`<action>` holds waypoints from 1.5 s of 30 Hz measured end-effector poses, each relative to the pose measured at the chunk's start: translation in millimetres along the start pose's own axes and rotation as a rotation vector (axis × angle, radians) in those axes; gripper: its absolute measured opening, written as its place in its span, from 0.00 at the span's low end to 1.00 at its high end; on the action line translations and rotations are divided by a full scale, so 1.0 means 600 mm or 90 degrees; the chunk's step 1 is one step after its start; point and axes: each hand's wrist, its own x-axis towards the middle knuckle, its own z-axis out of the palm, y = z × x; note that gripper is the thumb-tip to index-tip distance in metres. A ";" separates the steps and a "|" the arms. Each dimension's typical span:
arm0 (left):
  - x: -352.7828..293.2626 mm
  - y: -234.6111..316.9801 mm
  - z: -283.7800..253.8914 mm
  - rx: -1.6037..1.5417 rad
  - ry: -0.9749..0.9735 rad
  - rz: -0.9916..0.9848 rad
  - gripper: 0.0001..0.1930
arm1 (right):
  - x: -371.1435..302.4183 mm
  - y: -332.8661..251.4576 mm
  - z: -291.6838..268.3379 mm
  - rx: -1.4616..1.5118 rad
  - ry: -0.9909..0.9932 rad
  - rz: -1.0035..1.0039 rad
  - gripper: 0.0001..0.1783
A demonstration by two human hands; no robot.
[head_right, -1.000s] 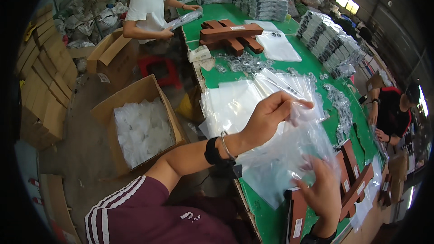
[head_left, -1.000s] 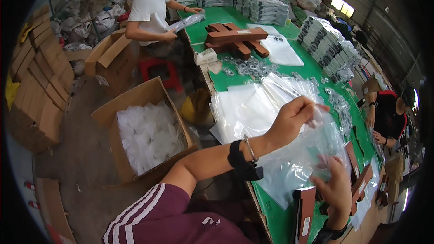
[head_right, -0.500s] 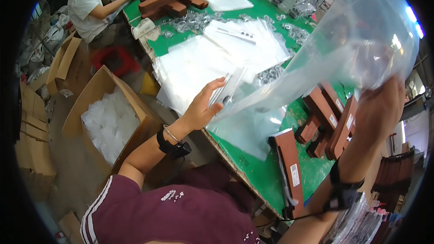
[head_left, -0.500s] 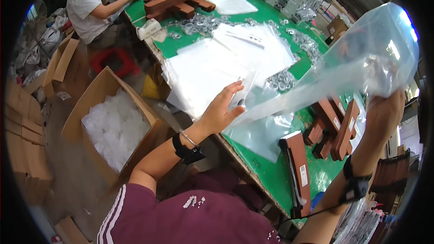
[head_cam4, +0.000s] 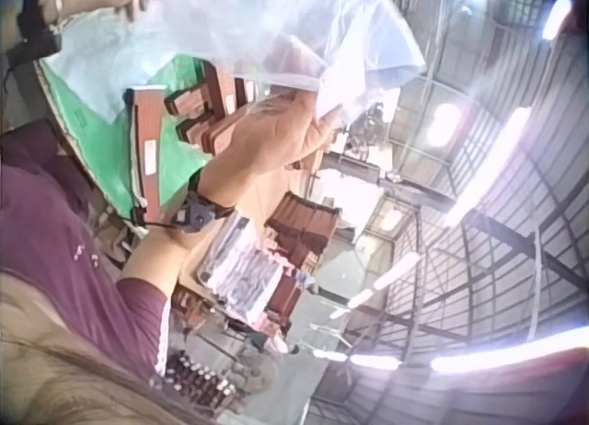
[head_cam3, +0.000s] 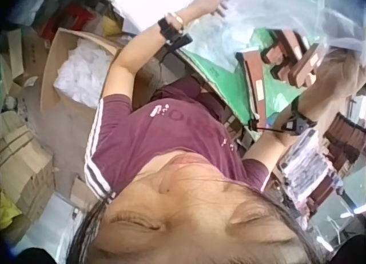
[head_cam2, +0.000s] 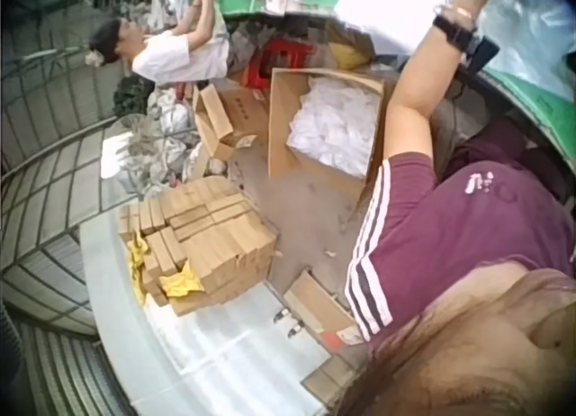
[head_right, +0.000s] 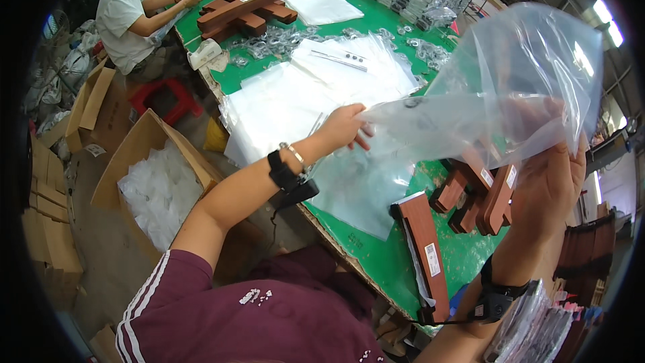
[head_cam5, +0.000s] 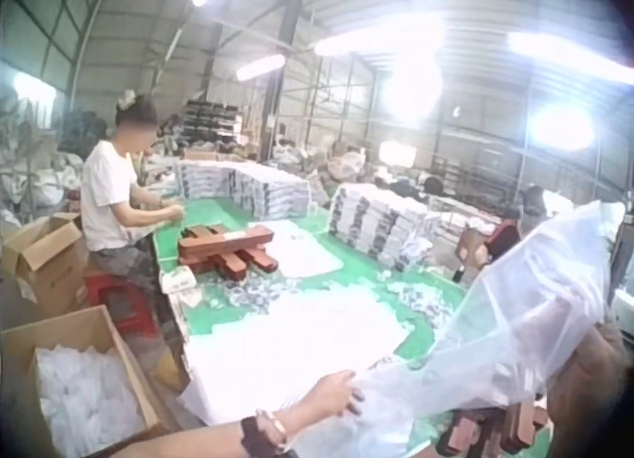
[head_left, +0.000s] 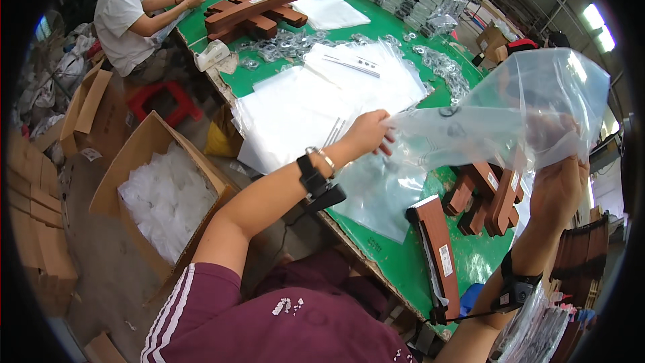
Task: Packing wooden furniture components into plastic bags and sealing them with tape.
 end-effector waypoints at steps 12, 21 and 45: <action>0.125 0.179 -0.089 0.224 0.124 0.401 0.26 | -0.176 0.035 -0.059 -0.470 0.128 -0.031 0.15; -0.132 -0.028 -0.085 0.964 -0.069 -0.160 0.53 | -0.346 0.205 0.067 -0.622 -0.361 0.269 0.17; -0.038 -0.061 -0.236 0.990 0.100 0.184 0.44 | -0.379 0.037 -0.001 -0.140 -0.429 0.536 0.20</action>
